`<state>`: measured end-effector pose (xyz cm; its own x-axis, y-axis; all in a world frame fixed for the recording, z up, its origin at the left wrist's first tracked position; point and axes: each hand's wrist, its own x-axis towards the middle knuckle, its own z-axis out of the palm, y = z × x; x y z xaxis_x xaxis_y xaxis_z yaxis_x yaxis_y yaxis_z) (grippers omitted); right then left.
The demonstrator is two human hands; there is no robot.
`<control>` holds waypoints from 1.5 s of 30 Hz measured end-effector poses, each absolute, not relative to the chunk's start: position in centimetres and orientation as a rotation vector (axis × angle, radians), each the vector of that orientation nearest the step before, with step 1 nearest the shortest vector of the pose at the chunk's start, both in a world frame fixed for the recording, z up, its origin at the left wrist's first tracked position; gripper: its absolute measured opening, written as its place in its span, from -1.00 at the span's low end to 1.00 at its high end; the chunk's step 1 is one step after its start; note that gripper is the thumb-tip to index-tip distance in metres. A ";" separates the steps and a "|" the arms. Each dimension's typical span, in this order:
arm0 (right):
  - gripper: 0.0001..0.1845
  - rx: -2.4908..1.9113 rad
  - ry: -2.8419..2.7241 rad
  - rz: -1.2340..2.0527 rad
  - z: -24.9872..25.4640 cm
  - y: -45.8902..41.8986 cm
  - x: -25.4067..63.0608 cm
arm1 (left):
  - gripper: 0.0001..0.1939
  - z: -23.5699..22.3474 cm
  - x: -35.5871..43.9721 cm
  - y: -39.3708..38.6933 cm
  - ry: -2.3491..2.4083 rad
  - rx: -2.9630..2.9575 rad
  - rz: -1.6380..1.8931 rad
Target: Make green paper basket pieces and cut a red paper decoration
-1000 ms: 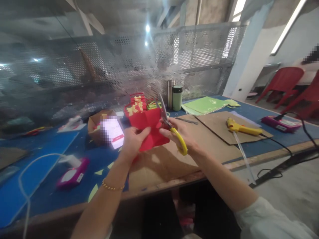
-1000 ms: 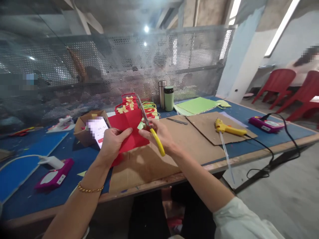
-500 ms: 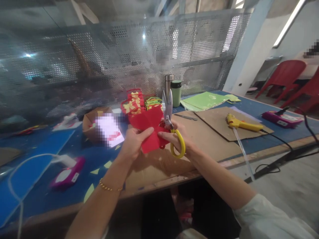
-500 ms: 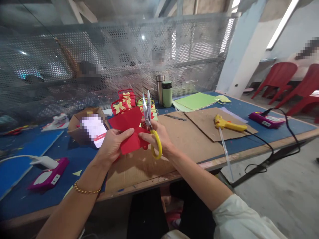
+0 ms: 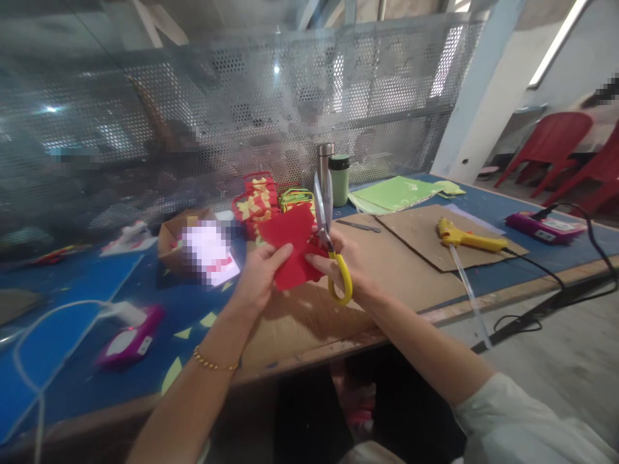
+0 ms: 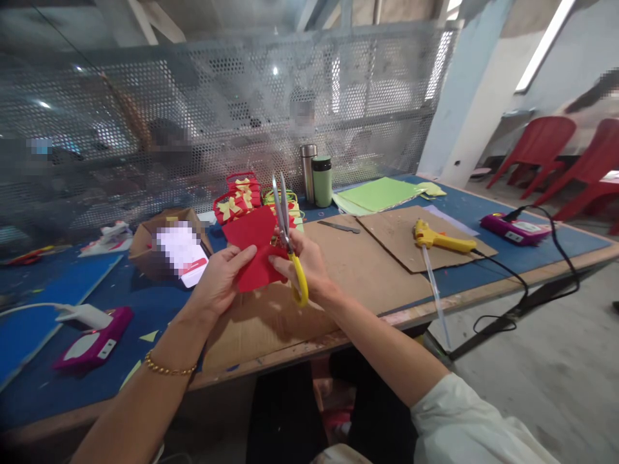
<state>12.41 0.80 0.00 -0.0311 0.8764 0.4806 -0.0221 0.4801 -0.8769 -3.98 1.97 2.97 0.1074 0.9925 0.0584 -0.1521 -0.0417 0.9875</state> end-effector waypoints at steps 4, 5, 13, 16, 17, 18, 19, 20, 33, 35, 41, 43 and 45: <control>-0.48 -0.768 -1.285 0.806 -0.1 1.2 12.0 | -0.72 2.5 -4.0 2.0 1.376 1.602 1.494; -0.47 -0.763 -1.295 0.783 -0.2 1.3 11.9 | -0.72 2.4 -3.9 1.9 1.449 1.696 1.527; -0.40 -0.834 -1.467 0.545 -1.1 1.0 11.7 | -0.86 1.9 -3.6 1.5 1.087 1.676 1.366; -0.38 -0.845 -1.516 0.455 -1.3 1.0 11.8 | -0.76 1.9 -3.6 1.5 0.966 1.593 1.227; -0.39 -0.851 -1.533 0.422 -1.4 1.0 11.8 | -0.75 2.0 -3.5 1.5 0.939 1.543 1.216; -0.40 -0.858 -1.550 0.399 -1.4 1.0 11.8 | -0.76 2.1 -3.4 1.4 0.911 1.470 1.214; -0.42 -0.868 -1.560 0.384 -1.4 1.0 11.7 | -0.76 2.3 -3.3 1.4 0.885 1.384 1.219; -0.44 -0.877 -1.565 0.378 -1.4 1.0 11.7 | -0.76 2.4 -3.2 1.4 0.866 1.299 1.221; -0.39 -0.806 -1.553 0.612 -0.8 0.2 11.6 | -0.68 2.4 -4.4 2.5 1.000 1.178 1.269; -0.39 -0.767 -1.484 0.679 -0.6 0.2 11.8 | -0.67 2.7 -5.1 2.9 1.022 1.190 1.345; -0.53 -0.918 -1.502 0.809 0.1 0.1 13.3 | -0.59 4.7 -8.4 4.6 0.954 1.070 1.677; -0.54 -0.969 -1.593 0.822 0.0 0.2 13.6 | -0.58 5.2 -9.4 4.9 0.949 1.034 1.755; -0.56 -0.992 -1.681 0.846 -0.4 0.2 13.8 | -0.60 5.3 -10.0 5.1 0.969 1.020 1.796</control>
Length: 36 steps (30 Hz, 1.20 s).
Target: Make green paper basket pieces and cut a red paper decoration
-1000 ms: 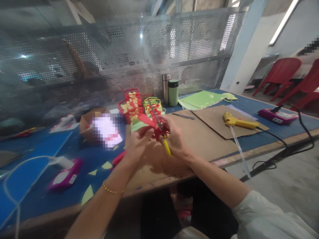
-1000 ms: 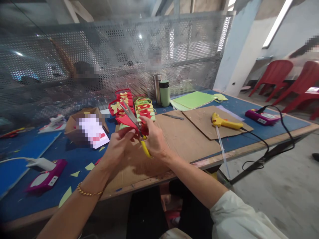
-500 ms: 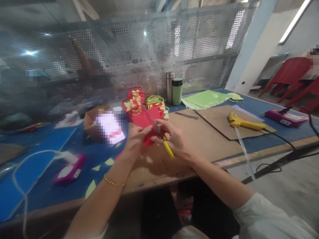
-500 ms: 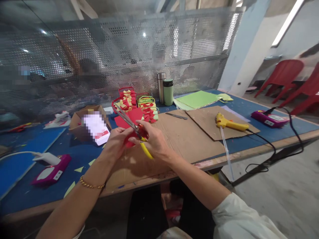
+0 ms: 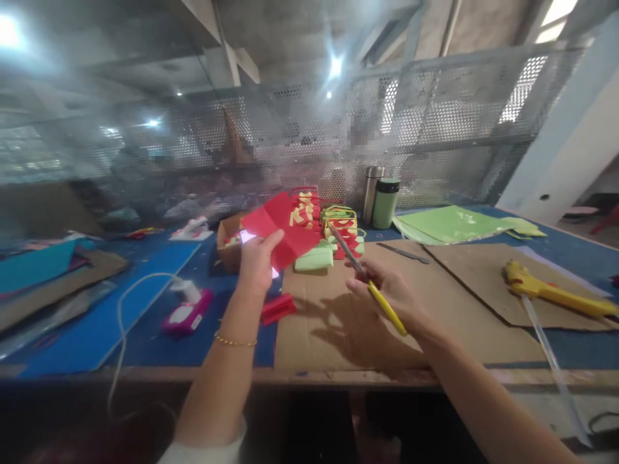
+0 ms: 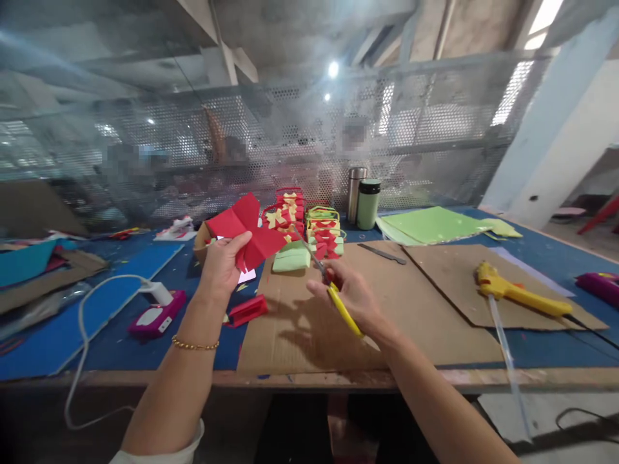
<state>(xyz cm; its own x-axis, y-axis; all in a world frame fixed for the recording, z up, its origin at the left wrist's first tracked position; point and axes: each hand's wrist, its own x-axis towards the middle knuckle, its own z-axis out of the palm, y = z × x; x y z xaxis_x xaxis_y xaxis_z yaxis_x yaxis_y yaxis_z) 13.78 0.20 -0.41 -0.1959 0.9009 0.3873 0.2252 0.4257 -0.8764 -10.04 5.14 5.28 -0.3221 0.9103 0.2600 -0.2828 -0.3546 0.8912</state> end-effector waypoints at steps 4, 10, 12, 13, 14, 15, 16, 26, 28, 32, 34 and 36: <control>-0.53 -0.992 -1.776 0.899 -0.8 0.0 13.6 | -0.65 4.8 -10.6 5.4 1.007 1.028 1.851; -0.42 -1.011 -1.771 1.028 0.1 -0.5 13.5 | -0.72 4.9 -10.6 5.0 1.014 1.080 1.895; -0.41 -1.027 -1.754 1.028 0.2 -0.5 13.6 | -0.73 5.1 -10.4 4.7 1.034 1.100 1.867; -0.41 -1.032 -1.748 1.030 0.2 -0.5 13.6 | -0.73 5.1 -10.3 4.6 1.043 1.104 1.843; -0.41 -1.035 -1.745 1.031 0.1 -0.4 13.6 | -0.73 5.2 -10.1 4.5 1.048 1.107 1.817; -0.41 -1.033 -1.744 1.030 0.0 -0.4 13.5 | -0.73 5.2 -10.0 4.4 1.048 1.112 1.790; -0.43 -1.029 -1.744 1.026 -0.1 -0.3 13.5 | -0.73 5.1 -9.9 4.3 1.050 1.119 1.767; -0.49 -1.009 -1.723 0.998 -0.1 -0.3 13.6 | -0.71 5.0 -9.2 4.3 1.129 1.175 1.712; -0.50 -1.020 -1.727 0.986 0.0 -0.3 13.6 | -0.69 4.9 -9.1 4.3 1.152 1.181 1.724; -0.49 -1.078 -1.714 0.995 -0.1 -0.3 13.6 | -0.67 4.8 -9.1 4.3 1.159 1.202 1.713; -0.47 -1.092 -1.697 1.011 -0.2 -0.2 13.6 | -0.68 4.8 -9.1 4.3 1.152 1.200 1.699; -0.46 -1.092 -1.685 1.020 -0.3 -0.1 13.6 | -0.69 4.9 -9.0 4.3 1.153 1.195 1.699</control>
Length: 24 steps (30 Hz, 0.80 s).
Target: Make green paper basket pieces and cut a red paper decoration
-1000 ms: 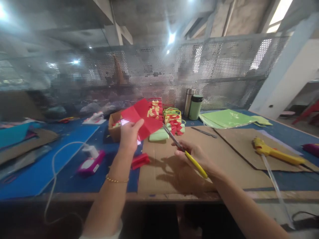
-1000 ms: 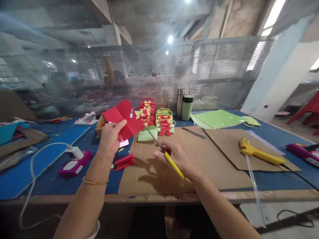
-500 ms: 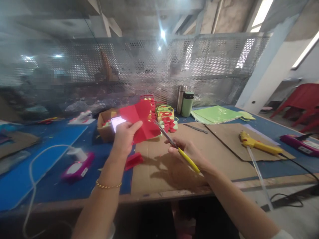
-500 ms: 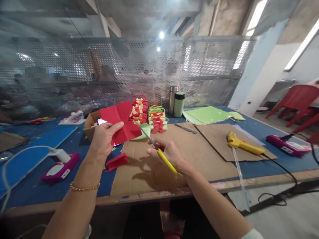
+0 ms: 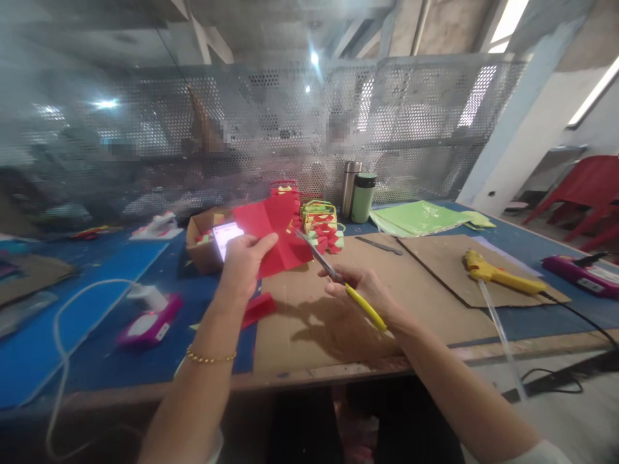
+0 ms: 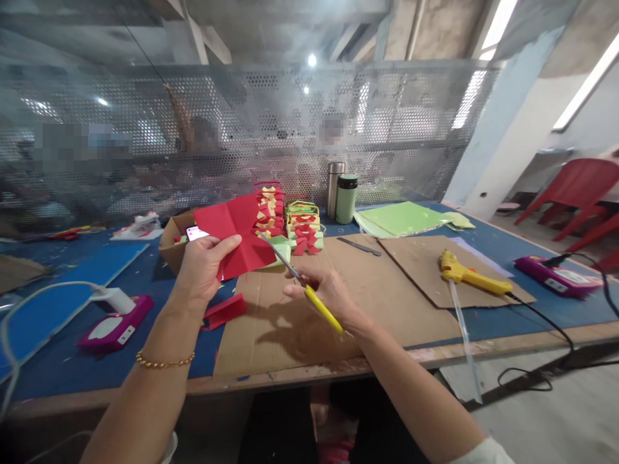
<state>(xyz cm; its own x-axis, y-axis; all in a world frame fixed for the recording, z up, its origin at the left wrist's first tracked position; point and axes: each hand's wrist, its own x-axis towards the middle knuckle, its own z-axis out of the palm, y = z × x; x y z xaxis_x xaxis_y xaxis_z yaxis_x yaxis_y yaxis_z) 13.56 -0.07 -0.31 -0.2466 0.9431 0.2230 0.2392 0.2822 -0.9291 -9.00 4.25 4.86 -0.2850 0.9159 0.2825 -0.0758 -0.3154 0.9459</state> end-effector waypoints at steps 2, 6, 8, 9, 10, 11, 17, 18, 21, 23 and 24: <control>-0.45 -1.093 -1.675 1.017 -0.4 0.1 13.6 | -0.70 4.9 -9.0 4.2 1.157 1.192 1.704; -0.43 -1.096 -1.651 1.018 -0.4 0.1 13.5 | -0.71 4.9 -9.0 4.3 1.163 1.201 1.704; -0.42 -1.088 -1.630 1.039 -0.3 -0.1 13.5 | -0.70 5.0 -9.1 4.3 1.155 1.191 1.718; -0.42 -1.084 -1.618 1.042 -0.2 -0.3 13.5 | -0.70 5.1 -9.1 4.3 1.148 1.182 1.730; -0.42 -1.080 -1.611 1.038 0.0 -0.4 13.5 | -0.71 5.2 -9.2 4.3 1.138 1.172 1.743; -0.42 -1.079 -1.613 1.023 0.1 -0.5 13.6 | -0.71 5.3 -9.3 4.3 1.126 1.159 1.757; -0.42 -1.032 -1.737 0.918 0.2 -0.7 13.8 | -0.71 5.6 -9.9 4.3 1.044 1.087 1.906; -0.41 -1.021 -1.754 0.931 0.1 -0.7 13.7 | -0.71 5.5 -9.8 4.4 1.046 1.082 1.928; -0.42 -1.008 -1.793 0.965 0.1 -0.8 13.4 | -0.73 5.4 -9.5 4.4 1.060 1.091 1.941; -0.45 -1.017 -1.814 0.955 0.2 -0.9 13.2 | -0.74 5.3 -9.2 4.3 1.068 1.109 1.921; -0.45 -1.023 -1.819 0.947 0.3 -0.9 13.2 | -0.75 5.2 -9.1 4.2 1.071 1.120 1.911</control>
<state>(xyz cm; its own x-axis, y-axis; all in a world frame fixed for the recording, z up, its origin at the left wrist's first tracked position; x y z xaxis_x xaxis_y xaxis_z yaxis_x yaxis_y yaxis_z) 13.19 -0.90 0.28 -0.3292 0.8985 0.2903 0.2773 0.3859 -0.8799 -9.11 4.21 5.23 -0.4085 0.8415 0.3536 -0.1373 -0.4397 0.8876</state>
